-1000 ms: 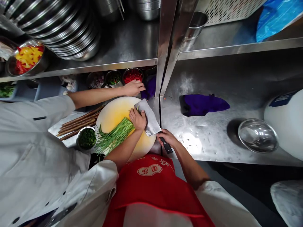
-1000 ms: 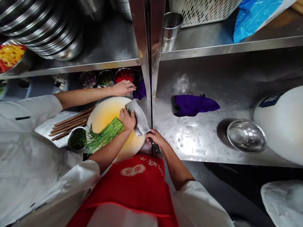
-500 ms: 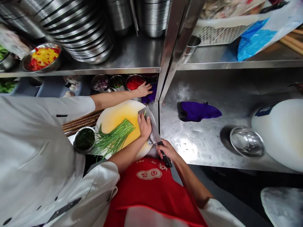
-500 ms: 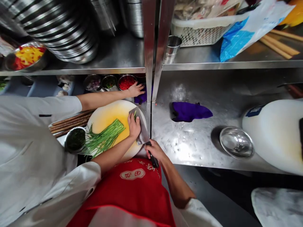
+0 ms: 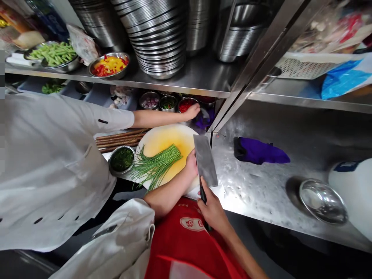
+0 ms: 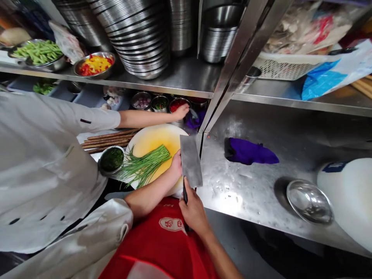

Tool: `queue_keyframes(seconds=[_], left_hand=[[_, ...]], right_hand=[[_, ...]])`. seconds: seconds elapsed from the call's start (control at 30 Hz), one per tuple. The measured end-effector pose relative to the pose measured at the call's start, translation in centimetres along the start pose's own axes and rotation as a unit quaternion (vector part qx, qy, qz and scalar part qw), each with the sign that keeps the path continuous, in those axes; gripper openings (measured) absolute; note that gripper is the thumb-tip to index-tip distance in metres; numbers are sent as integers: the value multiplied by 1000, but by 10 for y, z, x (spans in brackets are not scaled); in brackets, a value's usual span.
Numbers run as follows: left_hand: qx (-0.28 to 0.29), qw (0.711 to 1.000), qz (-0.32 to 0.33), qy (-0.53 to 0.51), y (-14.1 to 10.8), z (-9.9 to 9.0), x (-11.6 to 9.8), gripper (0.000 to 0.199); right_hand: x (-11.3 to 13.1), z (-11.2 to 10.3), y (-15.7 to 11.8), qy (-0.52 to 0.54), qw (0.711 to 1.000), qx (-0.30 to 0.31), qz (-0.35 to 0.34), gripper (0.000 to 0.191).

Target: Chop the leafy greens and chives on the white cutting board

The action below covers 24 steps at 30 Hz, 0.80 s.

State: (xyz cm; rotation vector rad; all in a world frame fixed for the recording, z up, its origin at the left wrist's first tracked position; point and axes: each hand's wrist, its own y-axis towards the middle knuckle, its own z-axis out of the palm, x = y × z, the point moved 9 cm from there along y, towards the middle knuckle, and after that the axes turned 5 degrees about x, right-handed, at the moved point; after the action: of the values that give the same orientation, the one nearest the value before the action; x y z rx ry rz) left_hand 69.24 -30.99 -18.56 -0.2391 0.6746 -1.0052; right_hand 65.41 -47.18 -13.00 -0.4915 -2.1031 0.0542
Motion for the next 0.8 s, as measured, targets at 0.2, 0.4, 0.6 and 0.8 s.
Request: queue_keyframes(seconds=[0.2,0.4,0.6,0.8], left_hand=[[36,996,-63,-55,-27,-1,14,31],[28,987,-60,-143,-40,-12,15,26],[11,986,-66,-150,-56,-23,-3,26],[22,975,-58,-215,-77,-39,-19,22]], right_hand=[[0,3,1,24,999,-30,2,71],[-15,-6,16,5,998,-59,7,73],[-11,-6,29,20,998,-58,-4,76],[2,-9,45,39,998,-58,3,77]])
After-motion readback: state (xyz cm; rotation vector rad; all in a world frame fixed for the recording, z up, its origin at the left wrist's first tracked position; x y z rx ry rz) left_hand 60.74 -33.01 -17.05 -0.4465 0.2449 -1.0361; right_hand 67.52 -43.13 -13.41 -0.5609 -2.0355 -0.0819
